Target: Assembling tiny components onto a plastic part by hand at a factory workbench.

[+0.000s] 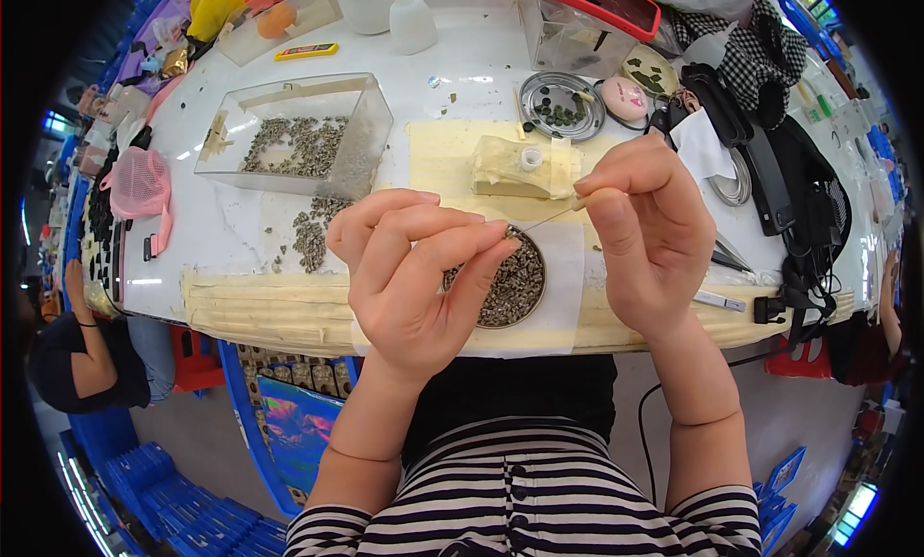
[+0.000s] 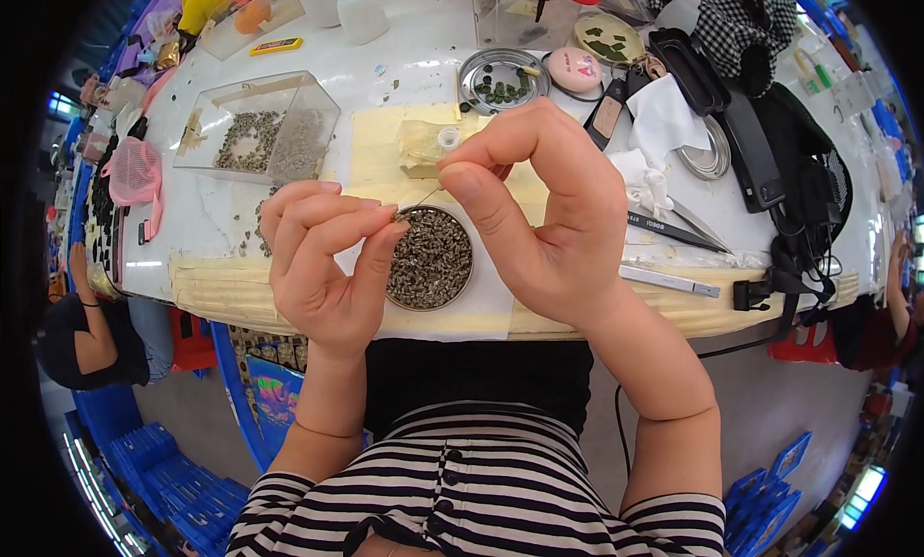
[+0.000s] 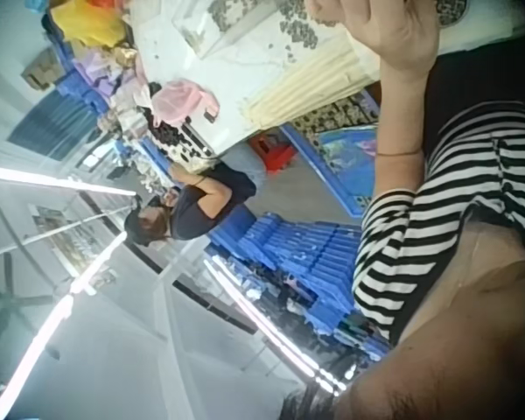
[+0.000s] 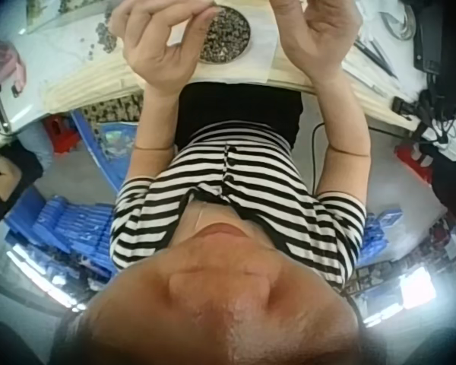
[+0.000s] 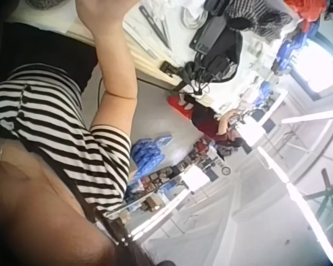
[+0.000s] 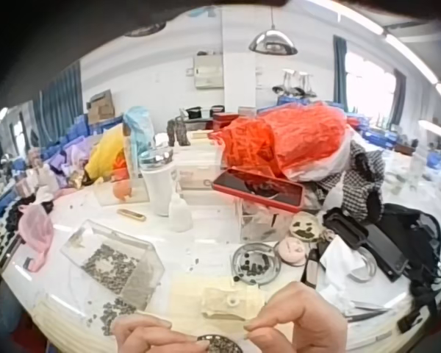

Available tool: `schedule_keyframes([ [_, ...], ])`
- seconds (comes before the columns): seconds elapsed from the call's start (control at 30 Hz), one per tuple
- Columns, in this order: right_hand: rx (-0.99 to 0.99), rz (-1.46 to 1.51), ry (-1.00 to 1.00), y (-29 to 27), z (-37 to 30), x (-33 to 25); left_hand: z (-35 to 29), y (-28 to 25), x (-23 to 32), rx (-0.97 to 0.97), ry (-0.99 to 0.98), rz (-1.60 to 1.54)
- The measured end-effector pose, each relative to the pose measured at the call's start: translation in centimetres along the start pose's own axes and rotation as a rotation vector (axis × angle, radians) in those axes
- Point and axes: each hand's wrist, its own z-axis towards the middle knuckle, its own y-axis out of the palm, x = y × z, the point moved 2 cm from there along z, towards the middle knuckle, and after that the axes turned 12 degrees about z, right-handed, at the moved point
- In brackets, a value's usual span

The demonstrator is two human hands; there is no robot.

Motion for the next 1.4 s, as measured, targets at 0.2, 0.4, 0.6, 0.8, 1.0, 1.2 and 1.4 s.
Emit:
schedule_keyframes([
  [0.2,0.006,0.007,0.026,0.1,0.0,-0.1,0.0,0.0,0.0,0.003,0.001,-0.003],
  [0.4,0.005,0.007,0.035,0.1,0.0,-0.1,0.0,0.0,0.0,0.006,0.007,-0.006],
  [0.6,0.015,0.006,0.05,0.2,0.0,-0.2,0.0,0.1,-0.1,0.004,0.009,-0.011],
  [0.8,0.02,0.01,0.077,0.3,-0.1,0.0,-0.1,0.0,-0.1,0.007,0.006,-0.006],
  [1.0,0.108,0.045,0.041,-0.4,0.0,0.5,-0.1,0.0,-0.1,0.008,0.012,-0.008],
  [1.2,0.14,-0.434,-0.164,-0.6,0.7,0.7,-0.2,0.0,-0.1,0.02,0.019,-0.016],
  [1.4,0.019,-0.674,-0.261,0.4,1.1,2.1,-0.3,0.1,-0.1,0.047,0.015,-0.015],
])
